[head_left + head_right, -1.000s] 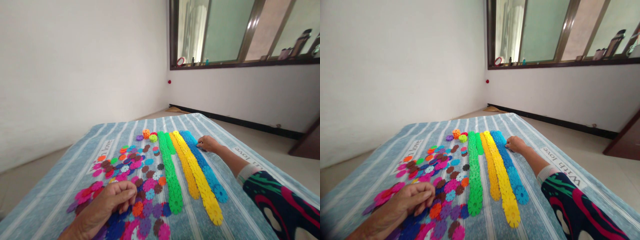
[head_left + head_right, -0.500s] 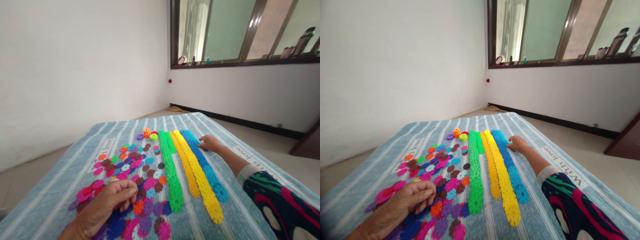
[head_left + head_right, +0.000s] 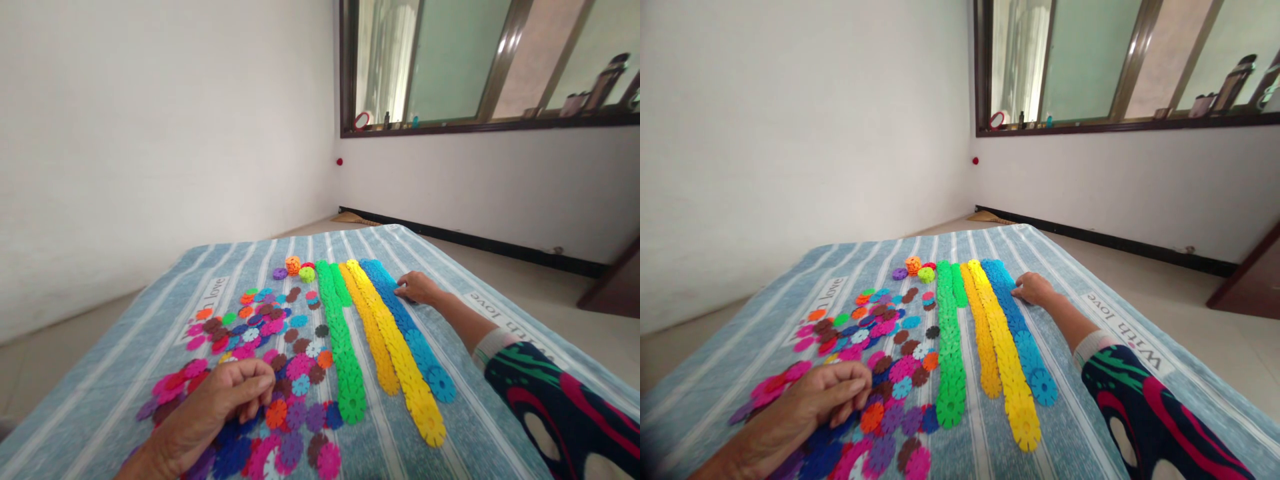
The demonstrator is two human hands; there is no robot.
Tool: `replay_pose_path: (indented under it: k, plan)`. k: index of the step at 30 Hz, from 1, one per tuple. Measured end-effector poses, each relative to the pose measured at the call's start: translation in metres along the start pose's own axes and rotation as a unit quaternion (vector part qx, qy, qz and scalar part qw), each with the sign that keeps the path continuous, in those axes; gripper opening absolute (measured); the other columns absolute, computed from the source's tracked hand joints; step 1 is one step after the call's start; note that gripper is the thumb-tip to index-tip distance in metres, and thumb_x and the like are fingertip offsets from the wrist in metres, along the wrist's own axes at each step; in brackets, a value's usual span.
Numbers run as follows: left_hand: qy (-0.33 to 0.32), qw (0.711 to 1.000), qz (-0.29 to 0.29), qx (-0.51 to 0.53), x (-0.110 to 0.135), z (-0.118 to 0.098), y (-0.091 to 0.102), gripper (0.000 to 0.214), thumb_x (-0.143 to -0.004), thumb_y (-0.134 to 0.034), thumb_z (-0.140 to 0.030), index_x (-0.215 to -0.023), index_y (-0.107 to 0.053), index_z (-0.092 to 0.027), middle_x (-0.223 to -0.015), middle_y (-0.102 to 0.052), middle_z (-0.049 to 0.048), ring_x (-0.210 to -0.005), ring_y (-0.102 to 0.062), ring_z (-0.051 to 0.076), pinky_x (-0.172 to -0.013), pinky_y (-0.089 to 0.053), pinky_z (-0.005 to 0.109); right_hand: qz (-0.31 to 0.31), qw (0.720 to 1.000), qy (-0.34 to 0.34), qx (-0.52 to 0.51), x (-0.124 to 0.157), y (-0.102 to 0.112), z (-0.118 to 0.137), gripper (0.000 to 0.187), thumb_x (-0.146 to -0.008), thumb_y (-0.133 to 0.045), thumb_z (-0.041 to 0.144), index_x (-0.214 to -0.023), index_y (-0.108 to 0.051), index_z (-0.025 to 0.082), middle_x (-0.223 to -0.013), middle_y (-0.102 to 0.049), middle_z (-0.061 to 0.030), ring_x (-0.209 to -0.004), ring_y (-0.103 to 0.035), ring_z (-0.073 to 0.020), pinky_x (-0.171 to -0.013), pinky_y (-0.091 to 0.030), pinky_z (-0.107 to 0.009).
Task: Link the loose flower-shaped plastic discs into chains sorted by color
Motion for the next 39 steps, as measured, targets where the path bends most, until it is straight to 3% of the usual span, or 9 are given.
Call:
replay_pose_path:
  k: [7, 12, 16, 20, 23, 31, 36, 39]
  plan:
    - [0.0, 1.0, -0.007, -0.018, -0.002, 0.003, 0.002, 0.039, -0.072, -0.066, -0.055, -0.07, -0.061, -0.016, -0.064, -0.06, 0.0, -0.05, -0.042, 0.009, -0.049, -0.031, 0.021, -0.018, 1.0, 0.0, 0.003, 0.0, 0.001, -0.001, 0.024, -0.095, -0.059, 0.037, -0.107, -0.063, 0.016, -0.107, -0.064, -0.0058, -0.09, -0.063, -0.0195, -0.08, -0.053, -0.038]
    - [-0.011, 1.0, -0.009, -0.009, 0.001, -0.002, 0.001, 0.039, -0.073, -0.065, -0.054, -0.068, -0.06, -0.015, -0.065, -0.06, 0.0004, -0.051, -0.043, 0.008, -0.048, -0.03, 0.021, -0.065, 0.998, 0.002, 0.015, 0.009, 0.01, 0.004, 0.025, -0.094, -0.058, 0.038, -0.101, -0.066, 0.016, -0.097, -0.067, -0.0065, -0.088, -0.064, -0.0202, -0.078, -0.05, -0.036]
    - [-0.003, 1.0, -0.013, -0.007, 0.004, -0.005, -0.001, 0.039, -0.07, -0.067, -0.054, -0.069, -0.061, -0.015, -0.064, -0.061, 0.0007, -0.051, -0.045, 0.009, -0.049, -0.031, 0.021, -0.108, 0.993, 0.042, 0.011, 0.029, 0.019, 0.032, 0.022, -0.091, -0.057, 0.034, -0.096, -0.072, 0.019, -0.089, -0.071, -0.008, -0.086, -0.065, -0.0235, -0.067, -0.042, -0.028]
    - [-0.009, 1.0, -0.016, -0.012, 0.004, -0.003, -0.001, 0.038, -0.07, -0.067, -0.053, -0.071, -0.062, -0.015, -0.064, -0.062, 0.0011, -0.051, -0.046, 0.009, -0.049, -0.033, 0.021, -0.123, 0.985, 0.117, -0.011, 0.064, 0.016, 0.083, 0.024, -0.092, -0.053, 0.034, -0.1, -0.071, 0.021, -0.084, -0.072, -0.0056, -0.078, -0.066, -0.0216, -0.062, -0.037, -0.027]
    - [-0.022, 0.999, -0.02, -0.013, 0.003, -0.002, 0.001, 0.035, -0.071, -0.066, -0.05, -0.072, -0.063, -0.015, -0.065, -0.063, 0.0014, -0.051, -0.047, 0.009, -0.049, -0.034, 0.021, -0.11, 0.976, 0.186, -0.031, 0.1, 0.003, 0.13, 0.023, -0.093, -0.052, 0.034, -0.101, -0.07, 0.023, -0.087, -0.073, -0.0044, -0.08, -0.066, -0.0196, -0.064, -0.036, -0.026]
    - [-0.037, 0.996, -0.046, -0.062, 0.006, -0.007, 0.004, 0.032, -0.071, -0.064, -0.046, -0.071, -0.064, -0.014, -0.064, -0.065, 0.0015, -0.052, -0.05, 0.01, -0.05, -0.036, 0.022, -0.016, 0.923, 0.373, -0.091, 0.203, -0.043, 0.241, 0.017, -0.088, -0.056, 0.024, -0.071, -0.06, 0.02, -0.066, -0.066, -0.0001, -0.058, -0.056, -0.0124, -0.054, -0.028, -0.024]
    - [-0.031, 0.993, -0.076, -0.09, 0.01, -0.009, 0.007, 0.032, -0.069, -0.064, -0.046, -0.069, -0.063, -0.014, -0.064, -0.064, 0.0023, -0.052, -0.051, 0.01, -0.05, -0.035, 0.022, 0.017, 0.88, 0.458, -0.122, 0.236, -0.097, 0.269, 0.024, -0.085, -0.057, 0.027, -0.062, -0.052, 0.02, -0.061, -0.063, 0.0031, -0.049, -0.049, -0.0101, -0.048, -0.026, -0.023]
    - [-0.034, 0.991, -0.095, -0.093, 0.01, -0.008, 0.007, 0.03, -0.07, -0.063, -0.044, -0.069, -0.062, -0.014, -0.064, -0.065, 0.0024, -0.052, -0.051, 0.011, -0.049, -0.036, 0.022, -0.041, 0.858, 0.505, -0.078, 0.243, -0.127, 0.274, 0.019, -0.08, -0.059, 0.029, -0.063, -0.054, 0.021, -0.06, -0.065, 0.0031, -0.046, -0.05, -0.0118, -0.055, -0.031, -0.027]
Point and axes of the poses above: each hand's wrist, its own x-axis away from the middle knuckle, its own y-axis out of the back of the hand, z = x × y, the point moved 8 cm from there along -x, towards the middle knuckle
